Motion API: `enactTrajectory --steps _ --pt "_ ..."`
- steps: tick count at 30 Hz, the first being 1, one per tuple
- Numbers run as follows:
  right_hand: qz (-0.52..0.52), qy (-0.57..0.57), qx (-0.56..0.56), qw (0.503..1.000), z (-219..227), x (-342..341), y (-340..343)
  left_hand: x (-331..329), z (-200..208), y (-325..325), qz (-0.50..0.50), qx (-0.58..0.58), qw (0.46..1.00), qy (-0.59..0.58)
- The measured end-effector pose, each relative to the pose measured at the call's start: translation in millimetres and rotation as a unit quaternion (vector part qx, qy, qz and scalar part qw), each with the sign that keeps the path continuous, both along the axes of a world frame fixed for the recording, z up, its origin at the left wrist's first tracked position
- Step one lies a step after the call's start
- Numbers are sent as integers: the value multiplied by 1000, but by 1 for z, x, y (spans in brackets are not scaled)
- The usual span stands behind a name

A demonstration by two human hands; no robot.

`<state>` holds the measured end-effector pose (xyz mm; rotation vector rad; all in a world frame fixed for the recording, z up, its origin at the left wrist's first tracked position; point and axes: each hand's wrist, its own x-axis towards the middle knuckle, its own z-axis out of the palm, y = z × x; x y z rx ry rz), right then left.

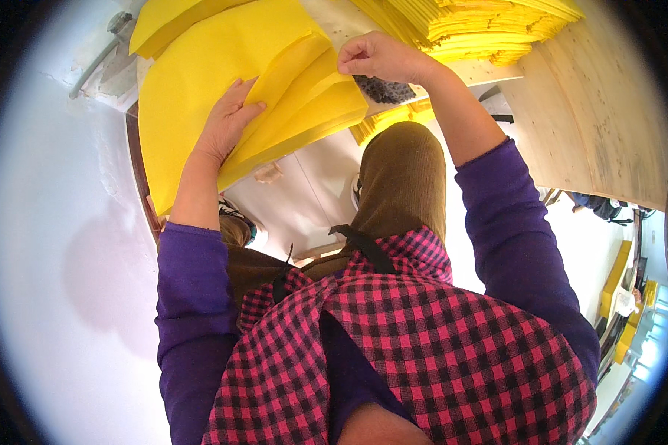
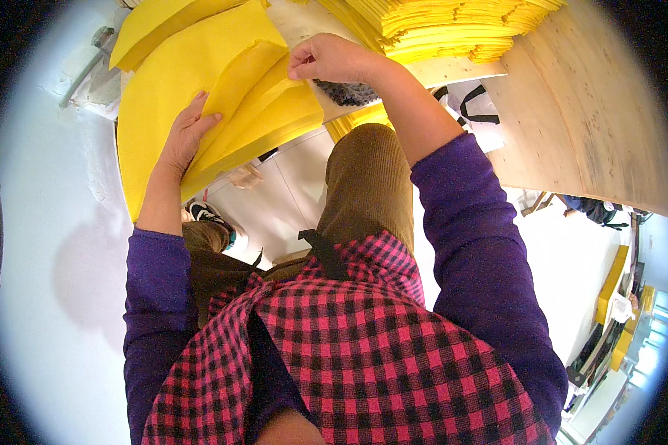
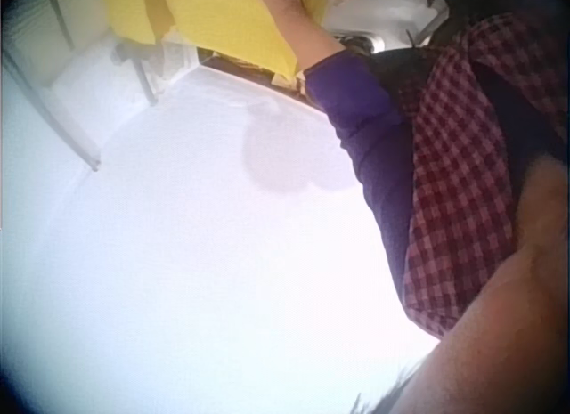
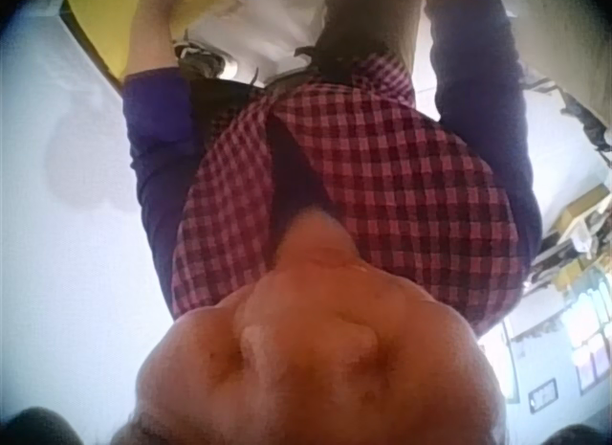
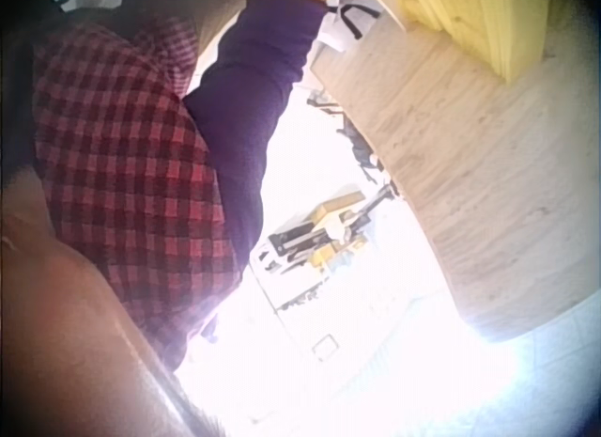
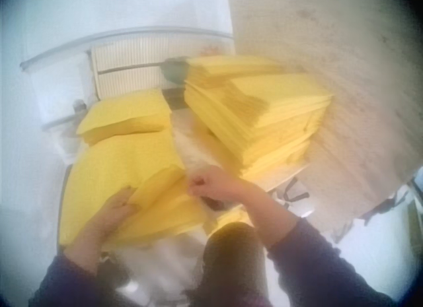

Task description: The person folds yellow sheets of material by hand, aligning edges and pressing creases. They repeatedly pick up sheets, fold them in half, and place them into a growing stack on the table.

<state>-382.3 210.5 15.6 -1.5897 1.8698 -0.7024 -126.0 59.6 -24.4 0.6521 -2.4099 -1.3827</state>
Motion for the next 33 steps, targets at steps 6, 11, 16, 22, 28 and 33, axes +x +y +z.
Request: enactTrajectory --steps 6,11,16,22,28,33 --pt "29 39 -37 998 12 -1 -16 2 -3 0 -6 13 1000 18" --pt "39 37 -55 997 25 -1 -32 0 -9 -7 -24 -2 999 43" --pt "3 25 -69 997 40 9 -41 -3 -13 -13 -34 -13 998 60" --pt "3 99 -93 991 42 10 -53 1 -3 -1 -26 52 996 61" --pt "-23 78 -158 984 27 5 -54 0 2 1 21 97 994 54" --pt "-76 27 -138 987 15 -8 -9 1 -5 -7 24 94 995 28"
